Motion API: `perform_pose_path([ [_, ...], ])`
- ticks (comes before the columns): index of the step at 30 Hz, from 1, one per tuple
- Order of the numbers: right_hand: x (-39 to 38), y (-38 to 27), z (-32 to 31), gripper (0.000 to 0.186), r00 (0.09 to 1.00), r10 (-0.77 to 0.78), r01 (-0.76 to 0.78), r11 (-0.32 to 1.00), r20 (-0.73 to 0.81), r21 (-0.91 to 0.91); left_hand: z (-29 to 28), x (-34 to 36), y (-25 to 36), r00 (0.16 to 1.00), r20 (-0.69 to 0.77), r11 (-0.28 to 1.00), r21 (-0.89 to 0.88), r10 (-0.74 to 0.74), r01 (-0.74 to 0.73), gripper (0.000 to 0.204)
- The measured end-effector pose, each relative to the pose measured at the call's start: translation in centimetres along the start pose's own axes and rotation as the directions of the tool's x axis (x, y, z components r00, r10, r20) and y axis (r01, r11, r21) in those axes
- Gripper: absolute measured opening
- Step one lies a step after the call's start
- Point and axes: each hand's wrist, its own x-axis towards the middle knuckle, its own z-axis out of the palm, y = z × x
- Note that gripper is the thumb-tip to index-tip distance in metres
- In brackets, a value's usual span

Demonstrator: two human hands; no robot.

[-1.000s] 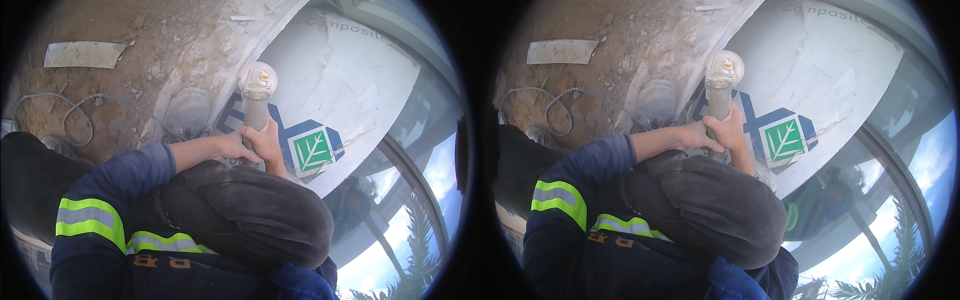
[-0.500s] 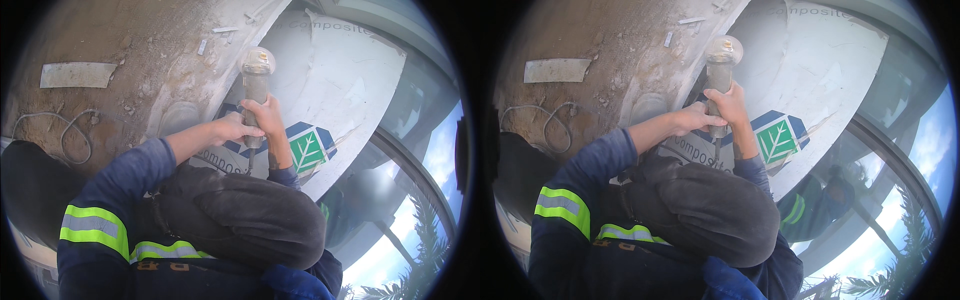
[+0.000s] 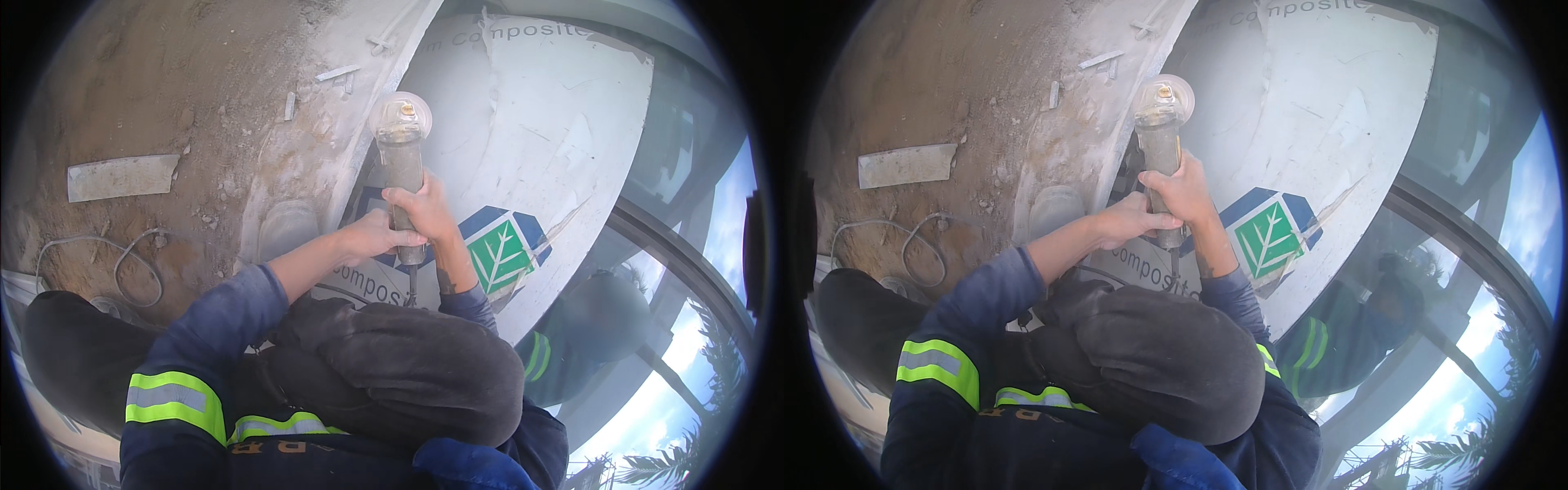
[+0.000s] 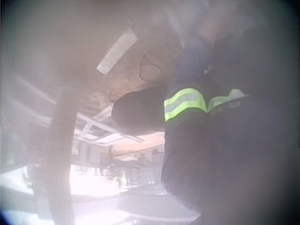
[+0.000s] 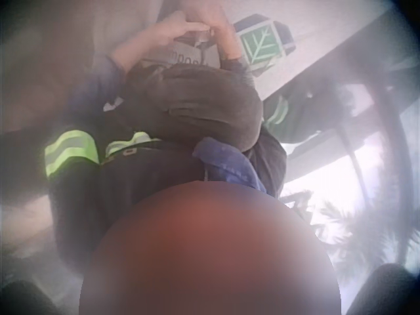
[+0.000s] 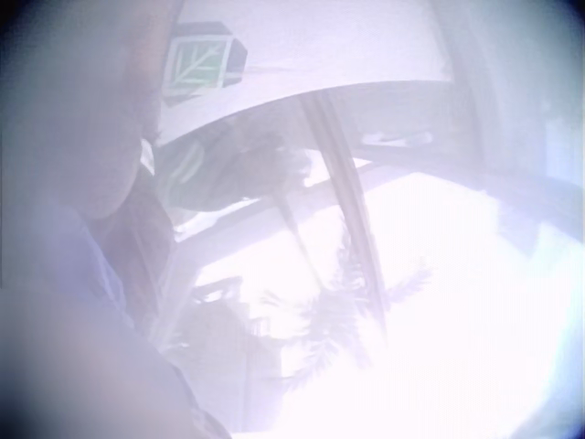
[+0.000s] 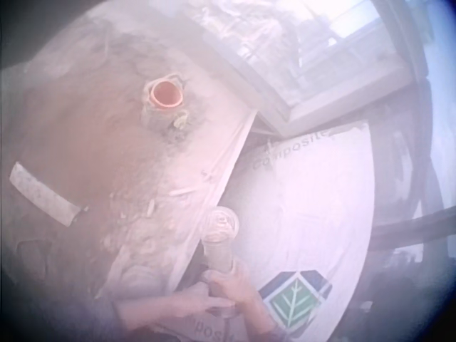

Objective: The person uses an angle grinder to cut and smooth a concrete surface on a rooftop terrace. They hold the tool with both hands and move it along the edge of a planter box while other workers are visible in the background.

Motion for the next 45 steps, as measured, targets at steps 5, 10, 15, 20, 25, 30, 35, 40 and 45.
perform_pose_path([
  [5,4.9,-1.9,-2.0,0.034,0.998,-0.067,0.067,0.998,-0.017,0.020,-1.9,3.1,3.6,0.997,-0.020,0.997,0.008,0.079,-0.078,0.055],
  [10,7.9,-3.6,-4.3,0.031,0.999,-0.020,0.021,1.000,-0.029,0.021,-2.2,4.7,7.6,0.991,-0.051,0.990,0.078,0.121,-0.117,0.057],
  [15,7.7,-4.4,-3.8,0.032,0.999,-0.012,0.012,1.000,-0.043,-0.011,-2.4,4.4,7.4,0.993,-0.053,0.992,0.075,0.106,-0.102,0.056],
  [20,5.0,-3.0,-2.3,0.033,0.999,-0.033,0.033,0.999,0.001,-0.026,-1.1,3.0,4.1,0.992,-0.050,0.993,0.001,0.120,-0.120,0.056],
  [25,8.0,-4.1,-4.5,0.030,0.999,-0.032,0.032,0.999,-0.031,-0.012,-1.5,4.3,7.7,0.986,-0.044,0.987,0.018,0.163,-0.163,0.056],
  [30,13.5,-7.2,-6.7,0.028,0.998,-0.013,0.011,0.999,-0.055,-0.043,-3.4,7.6,12.5,0.975,-0.126,0.981,0.087,0.182,-0.172,0.061],
  [35,17.2,-8.8,-8.4,0.028,0.997,-0.006,0.010,0.998,-0.071,0.057,-4.6,9.8,16.0,0.964,-0.179,0.974,0.144,0.198,-0.173,0.062],
  [40,20.0,-11.1,-9.7,0.025,0.995,-0.026,0.028,0.999,-0.091,0.026,-4.8,11.1,19.0,0.931,-0.247,0.962,0.123,0.269,-0.245,0.059],
  [45,23.3,-12.6,-11.2,0.026,0.985,-0.034,0.040,0.999,-0.172,0.033,-3.7,11.7,21.9,0.881,-0.383,0.961,0.085,0.276,-0.264,0.055],
])
